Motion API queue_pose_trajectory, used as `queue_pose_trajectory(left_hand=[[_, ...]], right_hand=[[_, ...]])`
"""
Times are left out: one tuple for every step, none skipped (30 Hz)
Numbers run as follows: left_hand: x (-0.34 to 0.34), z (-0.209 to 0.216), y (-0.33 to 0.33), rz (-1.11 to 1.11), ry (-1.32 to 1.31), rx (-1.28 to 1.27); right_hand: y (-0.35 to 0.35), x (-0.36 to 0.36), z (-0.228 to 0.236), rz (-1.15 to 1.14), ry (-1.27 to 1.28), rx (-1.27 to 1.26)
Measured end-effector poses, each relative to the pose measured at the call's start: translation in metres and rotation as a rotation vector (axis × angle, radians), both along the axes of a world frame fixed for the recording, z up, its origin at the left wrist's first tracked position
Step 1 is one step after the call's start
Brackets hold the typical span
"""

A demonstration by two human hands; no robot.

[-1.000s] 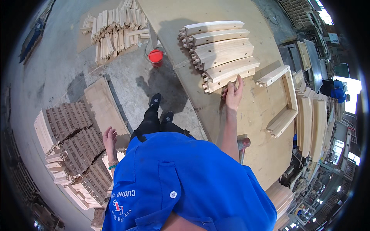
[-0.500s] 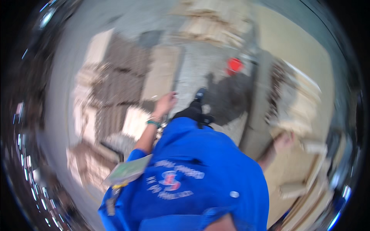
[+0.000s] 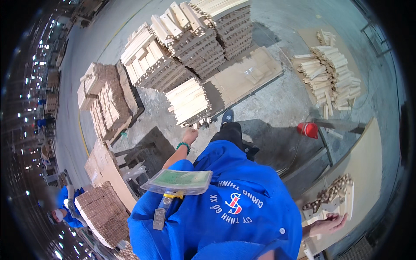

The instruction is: The person assembles wooden furniture frames by hand, using a rubber mallet to tap pieces into place. They repeatedly pick up wooden slats and frame components, align them, and secure them on a workbench in a factory setting.

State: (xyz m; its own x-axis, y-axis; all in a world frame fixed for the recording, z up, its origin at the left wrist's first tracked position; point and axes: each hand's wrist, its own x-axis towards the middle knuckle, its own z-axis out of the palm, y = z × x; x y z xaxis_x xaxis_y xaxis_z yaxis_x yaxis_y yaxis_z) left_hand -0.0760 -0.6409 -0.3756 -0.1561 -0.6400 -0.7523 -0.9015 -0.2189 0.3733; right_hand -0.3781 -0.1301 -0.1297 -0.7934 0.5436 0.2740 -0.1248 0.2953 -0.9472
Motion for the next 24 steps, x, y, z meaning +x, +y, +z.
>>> queue_pose_trajectory(left_hand=[[0.010,-0.001,0.002,0.073,0.005,0.006],[0.017,-0.004,0.005,0.082,-0.006,0.039],[0.025,-0.007,0.007,0.093,-0.019,0.070],[0.030,-0.011,0.006,0.101,-0.034,0.103],[0.031,-0.013,-0.002,0.075,-0.050,0.141],[0.031,-0.019,-0.009,0.073,-0.040,0.150],[0.030,-0.025,-0.016,0.070,-0.032,0.163],[0.031,-0.033,-0.025,0.069,-0.019,0.169],[0.032,-0.039,-0.037,0.102,0.013,0.170],[0.033,-0.046,-0.051,0.135,0.042,0.174],[0.032,-0.058,-0.064,0.167,0.074,0.182],[0.032,-0.068,-0.075,0.327,0.063,0.184],[0.031,-0.078,-0.084,0.494,0.049,0.181],[0.033,-0.087,-0.093,0.661,0.031,0.176],[0.038,-0.096,-0.107,0.774,0.067,0.207],[0.042,-0.107,-0.112,0.867,0.080,0.258],[0.043,-0.118,-0.114,0.960,0.098,0.310],[0.053,-0.134,-0.102,1.094,0.142,0.365],[0.041,-0.145,-0.109,1.068,0.167,0.456],[0.036,-0.153,-0.108,1.073,0.207,0.523],[0.032,-0.159,-0.110,1.079,0.237,0.561],[0.026,-0.171,-0.109,1.136,0.307,0.585],[0.020,-0.183,-0.106,1.188,0.375,0.612],[0.011,-0.197,-0.106,1.228,0.442,0.641]], right_hand=[[-0.029,-0.010,0.002,0.103,-0.004,0.045],[-0.056,-0.020,0.006,0.210,-0.006,0.097],[-0.081,-0.028,0.000,0.307,-0.084,0.110],[-0.104,-0.031,-0.013,0.401,-0.167,0.126],[-0.130,-0.034,-0.030,0.489,-0.280,0.056],[-0.155,-0.035,-0.050,0.577,-0.392,-0.010],[-0.173,-0.033,-0.075,0.669,-0.528,0.005],[-0.192,-0.028,-0.101,0.761,-0.660,0.016],[-0.218,-0.019,-0.119,0.832,-0.796,-0.010],[-0.245,-0.008,-0.138,0.897,-0.939,-0.035],[-0.268,0.002,-0.158,0.971,-1.061,-0.026],[-0.289,0.014,-0.177,1.036,-1.188,-0.016],[-0.308,0.022,-0.196,1.103,-1.277,-0.003],[-0.327,0.028,-0.216,1.167,-1.369,0.009],[-0.345,0.033,-0.237,1.264,-1.398,0.019],[-0.363,0.035,-0.259,1.368,-1.423,0.055],[-0.381,0.036,-0.281,1.472,-1.444,0.094],[-0.402,0.034,-0.303,1.626,-1.357,0.319],[-0.415,0.035,-0.327,1.692,-1.276,0.491],[-0.435,0.033,-0.350,1.794,-1.172,0.672],[-0.460,0.036,-0.372,1.891,-1.073,0.717],[-0.487,0.041,-0.391,1.984,-0.961,0.791],[-0.516,0.046,-0.409,2.055,-0.874,0.826],[-0.546,0.050,-0.429,2.113,-0.785,0.857]])
